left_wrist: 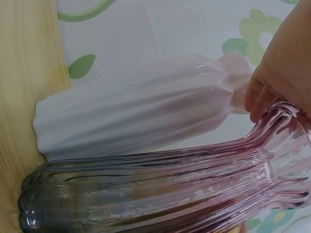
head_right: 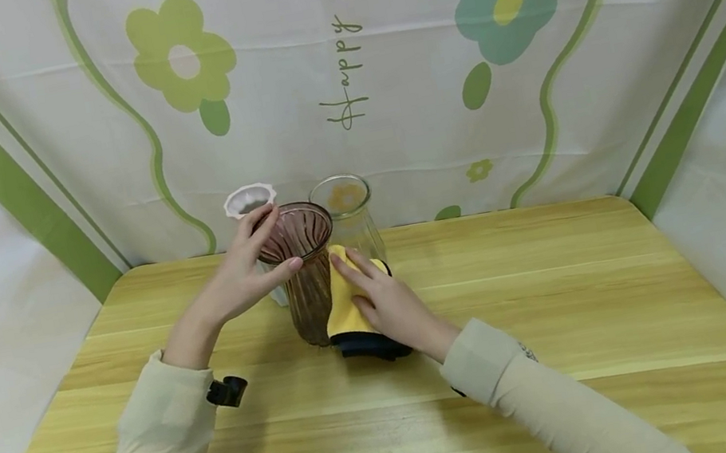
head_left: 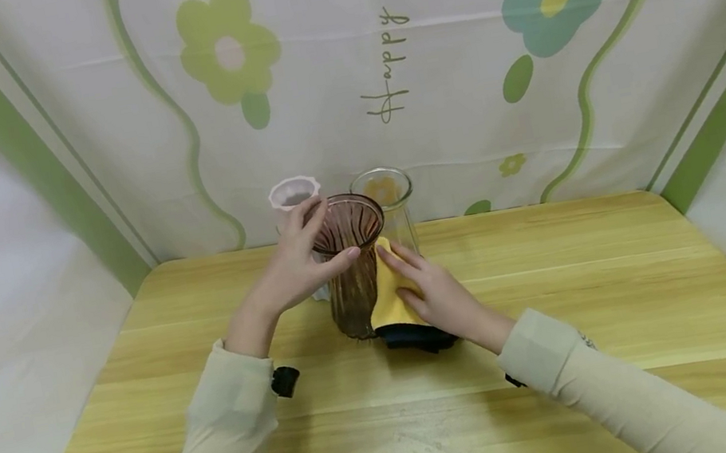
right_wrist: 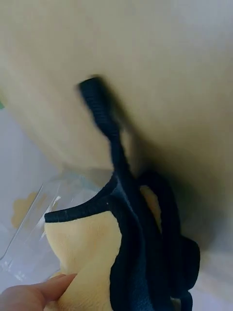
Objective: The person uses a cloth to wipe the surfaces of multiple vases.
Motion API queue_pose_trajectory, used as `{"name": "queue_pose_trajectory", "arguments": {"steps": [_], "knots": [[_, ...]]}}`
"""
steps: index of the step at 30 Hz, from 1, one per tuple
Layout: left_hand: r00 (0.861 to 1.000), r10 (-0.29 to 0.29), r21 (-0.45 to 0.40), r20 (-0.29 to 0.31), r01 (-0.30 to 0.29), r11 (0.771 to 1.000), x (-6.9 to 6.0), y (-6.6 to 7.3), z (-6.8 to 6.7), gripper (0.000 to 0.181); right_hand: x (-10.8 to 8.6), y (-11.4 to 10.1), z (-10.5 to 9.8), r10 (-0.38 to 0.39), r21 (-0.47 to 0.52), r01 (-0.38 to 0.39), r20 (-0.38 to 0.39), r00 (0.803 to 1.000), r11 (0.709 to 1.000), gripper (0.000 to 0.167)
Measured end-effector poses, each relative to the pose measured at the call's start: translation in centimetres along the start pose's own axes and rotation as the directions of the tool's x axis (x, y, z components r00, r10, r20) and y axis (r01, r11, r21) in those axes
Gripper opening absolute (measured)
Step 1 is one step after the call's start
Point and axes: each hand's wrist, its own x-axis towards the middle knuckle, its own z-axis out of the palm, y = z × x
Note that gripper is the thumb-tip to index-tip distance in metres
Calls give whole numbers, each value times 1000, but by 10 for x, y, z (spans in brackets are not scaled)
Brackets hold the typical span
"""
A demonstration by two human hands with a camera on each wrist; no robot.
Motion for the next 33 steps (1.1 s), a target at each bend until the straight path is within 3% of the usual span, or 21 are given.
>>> {"name": "queue_pose_trajectory", "arguments": {"steps": [5, 9, 12, 19, 26, 33], "knots": [[999, 19, 37, -38, -17, 999, 0, 1, 0, 84, -11, 8, 6, 30, -42, -27, 67, 997, 999, 67], [998, 33, 48, -53, -30, 998, 0, 1, 0, 91, -16, 10, 8, 53, -65, -47, 96, 994, 997, 66], [998, 24, 47, -50, -21, 999, 0, 2, 0, 95, -15, 10, 8, 38, -64, -33, 79, 996, 997, 66], [999, -19, 22, -29, 20, 1000, 0, 4, -4, 86, -4, 5, 2, -28, -17, 28, -13, 1000, 999, 66], [1000, 2, 17, 12, -2, 1000, 0, 4, -6, 83, 7, -4, -5, -32, 5, 32, -72, 997, 999, 62], [999, 27, 23, 30, -27, 999, 0, 2, -4, 84, 7, -6, -5, 4, 29, -3, -46, 999, 1000, 64]]}}
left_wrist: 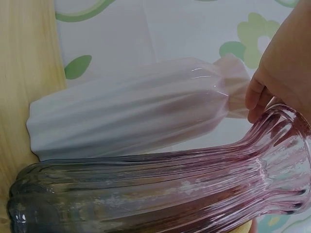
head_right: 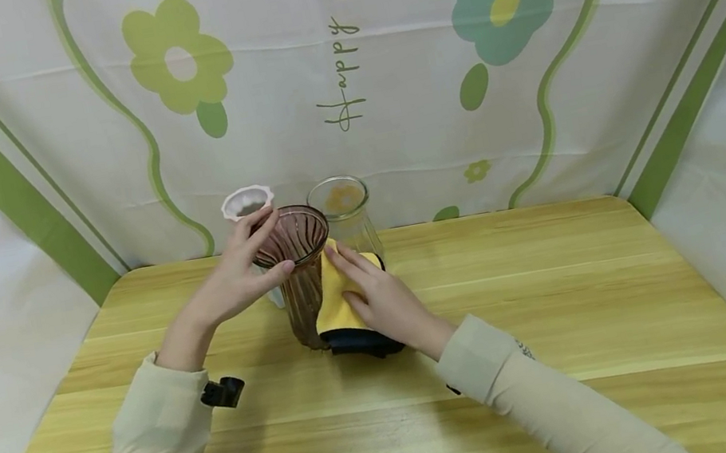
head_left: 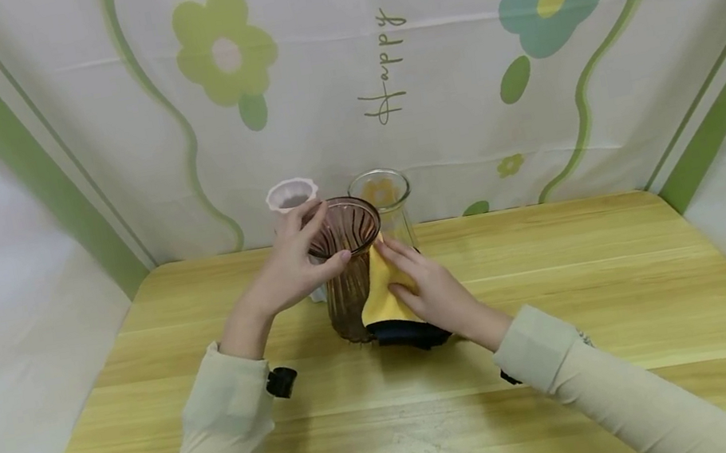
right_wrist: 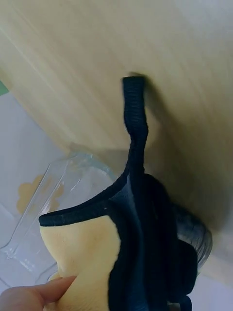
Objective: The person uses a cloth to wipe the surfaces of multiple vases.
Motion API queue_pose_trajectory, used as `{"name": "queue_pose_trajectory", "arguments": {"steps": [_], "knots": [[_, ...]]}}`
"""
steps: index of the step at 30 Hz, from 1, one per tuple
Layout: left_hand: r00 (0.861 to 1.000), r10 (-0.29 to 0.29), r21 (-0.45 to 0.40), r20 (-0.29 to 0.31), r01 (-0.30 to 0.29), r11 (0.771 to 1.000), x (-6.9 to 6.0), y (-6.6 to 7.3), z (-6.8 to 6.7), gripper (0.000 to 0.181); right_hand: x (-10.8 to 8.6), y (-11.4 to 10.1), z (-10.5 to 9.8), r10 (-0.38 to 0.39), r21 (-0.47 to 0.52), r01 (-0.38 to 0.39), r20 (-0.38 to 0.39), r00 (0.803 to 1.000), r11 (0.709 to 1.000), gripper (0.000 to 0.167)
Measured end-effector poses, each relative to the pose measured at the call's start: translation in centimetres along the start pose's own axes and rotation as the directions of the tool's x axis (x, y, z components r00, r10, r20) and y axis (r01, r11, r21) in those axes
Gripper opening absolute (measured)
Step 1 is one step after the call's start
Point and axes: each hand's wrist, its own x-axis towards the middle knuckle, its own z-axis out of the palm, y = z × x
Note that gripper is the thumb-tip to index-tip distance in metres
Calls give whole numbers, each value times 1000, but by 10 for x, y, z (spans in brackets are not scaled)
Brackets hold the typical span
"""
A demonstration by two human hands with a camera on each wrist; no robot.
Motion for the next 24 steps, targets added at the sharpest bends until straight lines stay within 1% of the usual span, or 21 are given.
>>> {"name": "queue_pose_trajectory", "arguments": {"steps": [5, 11, 14, 17, 21, 24], "knots": [[1000, -18, 17, -22, 18, 1000, 0, -2, 3, 86, -8, 7, 5, 10, 3, -10, 41, 999, 1000, 67], [998, -9, 31, -65, 11, 999, 0, -1, 6, 91, -20, 16, 10, 34, -62, -28, 103, 994, 998, 65], [998, -12, 40, -68, 15, 999, 0, 0, 5, 93, -23, 18, 11, 49, -64, -42, 119, 992, 997, 67], [998, -30, 33, -62, 32, 999, -1, 0, 4, 91, -23, 18, 11, 42, -50, -37, 110, 993, 998, 67], [998, -52, 9, -47, 52, 999, 0, 2, 0, 90, -18, 16, 11, 6, -39, -3, 68, 998, 999, 67], [998, -55, 1, -32, 55, 999, 0, 2, -2, 89, -12, 13, 8, -15, -30, 16, 40, 999, 999, 67]]}}
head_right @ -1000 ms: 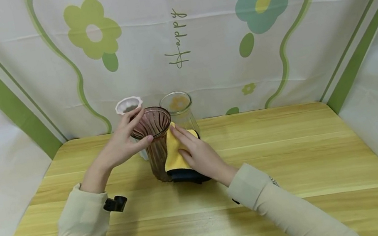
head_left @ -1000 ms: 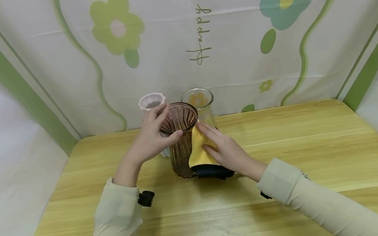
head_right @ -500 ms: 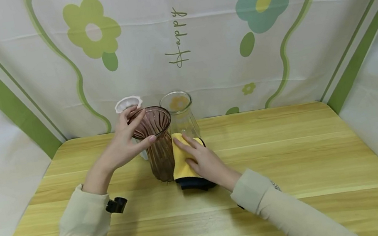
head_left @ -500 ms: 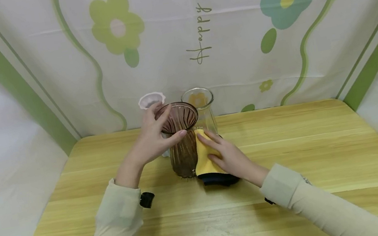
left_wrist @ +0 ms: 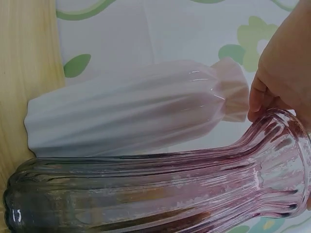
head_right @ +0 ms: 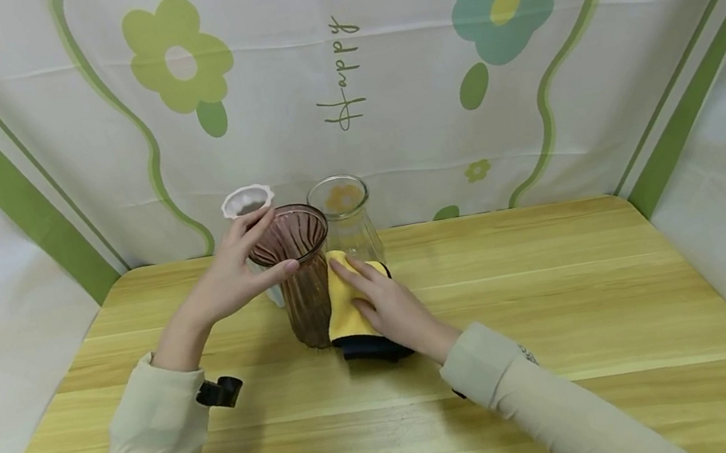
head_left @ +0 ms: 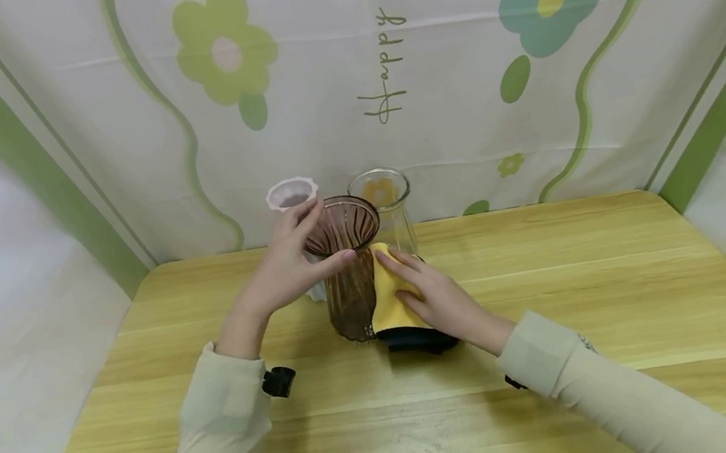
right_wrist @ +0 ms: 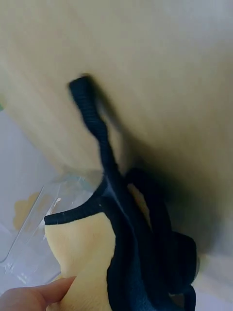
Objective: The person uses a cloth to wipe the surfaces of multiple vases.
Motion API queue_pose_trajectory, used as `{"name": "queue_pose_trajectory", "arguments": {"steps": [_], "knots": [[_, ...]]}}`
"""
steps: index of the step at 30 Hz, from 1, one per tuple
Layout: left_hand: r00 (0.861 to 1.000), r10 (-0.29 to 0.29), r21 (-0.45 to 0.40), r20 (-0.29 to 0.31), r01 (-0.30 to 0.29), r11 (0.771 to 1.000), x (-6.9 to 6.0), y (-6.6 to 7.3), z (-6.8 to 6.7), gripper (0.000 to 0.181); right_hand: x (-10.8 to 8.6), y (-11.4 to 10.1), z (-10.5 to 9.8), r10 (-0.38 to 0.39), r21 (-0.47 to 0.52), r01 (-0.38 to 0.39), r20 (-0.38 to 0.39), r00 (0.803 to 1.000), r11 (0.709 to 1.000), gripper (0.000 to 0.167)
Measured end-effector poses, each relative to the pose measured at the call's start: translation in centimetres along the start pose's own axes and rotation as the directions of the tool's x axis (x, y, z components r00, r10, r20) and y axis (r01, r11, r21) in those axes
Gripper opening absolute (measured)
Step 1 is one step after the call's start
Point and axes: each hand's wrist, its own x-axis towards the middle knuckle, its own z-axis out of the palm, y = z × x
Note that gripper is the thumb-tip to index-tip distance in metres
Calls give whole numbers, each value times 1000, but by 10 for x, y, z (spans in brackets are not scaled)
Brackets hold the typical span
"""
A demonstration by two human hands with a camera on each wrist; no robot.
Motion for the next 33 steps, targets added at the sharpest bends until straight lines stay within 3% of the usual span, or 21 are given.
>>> {"name": "queue_pose_trajectory", "arguments": {"steps": [11, 20, 25, 30, 33], "knots": [[999, 44, -10, 29, -44, 999, 0, -4, -1, 86, 11, -10, -5, 9, 62, -8, -29, 1000, 998, 65], [999, 39, -3, 9, -39, 999, 1, -7, 3, 91, -6, 2, 5, 37, -6, -37, 70, 997, 999, 66], [997, 74, -7, -16, -74, 997, 1, -7, 5, 97, -15, 8, 10, 48, -45, -43, 105, 993, 998, 65], [991, 123, 34, -53, -121, 992, 1, -5, 6, 84, -13, 7, 10, 36, -29, -34, 76, 996, 999, 66], [990, 118, 41, -75, -115, 993, 1, -4, 7, 81, -8, 4, 8, 30, -6, -30, 31, 999, 1000, 67]]}}
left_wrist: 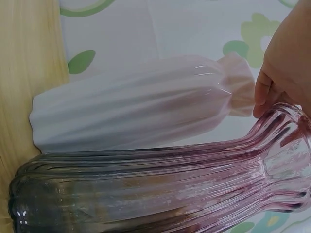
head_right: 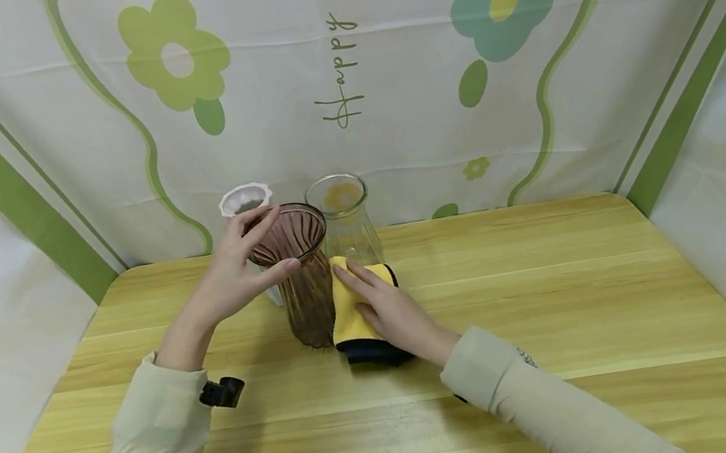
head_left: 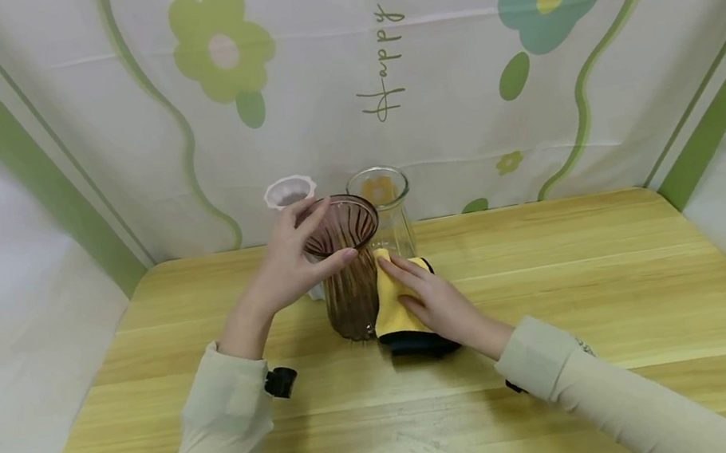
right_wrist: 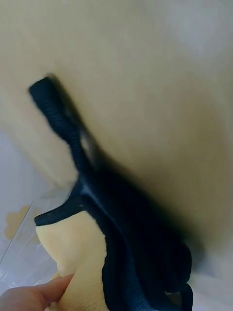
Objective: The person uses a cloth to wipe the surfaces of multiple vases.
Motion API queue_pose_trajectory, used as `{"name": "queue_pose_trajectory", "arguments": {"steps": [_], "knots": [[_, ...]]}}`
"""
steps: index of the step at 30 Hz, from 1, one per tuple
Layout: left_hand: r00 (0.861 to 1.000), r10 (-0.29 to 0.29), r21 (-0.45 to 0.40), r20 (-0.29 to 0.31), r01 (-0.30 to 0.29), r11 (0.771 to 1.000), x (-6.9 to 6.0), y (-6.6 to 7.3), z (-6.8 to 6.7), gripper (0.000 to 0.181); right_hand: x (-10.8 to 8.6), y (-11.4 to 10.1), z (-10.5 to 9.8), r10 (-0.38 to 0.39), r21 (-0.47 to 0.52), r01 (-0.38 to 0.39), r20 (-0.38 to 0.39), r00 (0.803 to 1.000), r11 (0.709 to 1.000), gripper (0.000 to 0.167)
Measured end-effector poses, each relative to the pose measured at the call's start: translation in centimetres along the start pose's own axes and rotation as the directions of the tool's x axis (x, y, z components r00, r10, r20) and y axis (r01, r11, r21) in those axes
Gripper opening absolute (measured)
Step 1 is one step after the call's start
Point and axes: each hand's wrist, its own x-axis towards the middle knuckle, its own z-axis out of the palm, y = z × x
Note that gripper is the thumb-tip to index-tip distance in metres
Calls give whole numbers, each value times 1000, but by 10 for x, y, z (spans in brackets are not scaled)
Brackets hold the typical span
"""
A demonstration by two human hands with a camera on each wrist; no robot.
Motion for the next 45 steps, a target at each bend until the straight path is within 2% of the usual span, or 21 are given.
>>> {"name": "queue_pose_trajectory", "arguments": {"steps": [5, 13, 22, 29, 34, 40, 45], "knots": [[1000, -24, -10, -3, 24, 1000, 1, 1, -1, 81, 9, -7, -8, 4, 25, -2, -52, 999, 1000, 65], [997, -42, -31, 71, 44, 999, 2, 0, -3, 85, 16, -16, -14, 4, 69, 3, -94, 996, 998, 63], [995, -72, -49, 72, 76, 996, 1, 0, 0, 90, 7, -7, -7, -1, 27, 2, -34, 999, 1000, 65], [997, -66, -57, 36, 68, 996, 3, 1, 1, 89, -4, 1, -1, 33, -29, -32, 37, 999, 999, 64], [995, -101, -43, 21, 102, 994, 2, 2, 2, 90, -6, 2, -1, 50, -47, -47, 65, 997, 998, 66], [993, -115, -74, 10, 116, 991, 1, 4, 0, 92, 7, -4, -7, 13, 23, -12, -18, 1000, 1000, 64], [991, -131, -71, 42, 134, 989, 1, 5, -3, 91, 16, -12, -14, 4, 50, -1, -64, 998, 999, 63]]}}
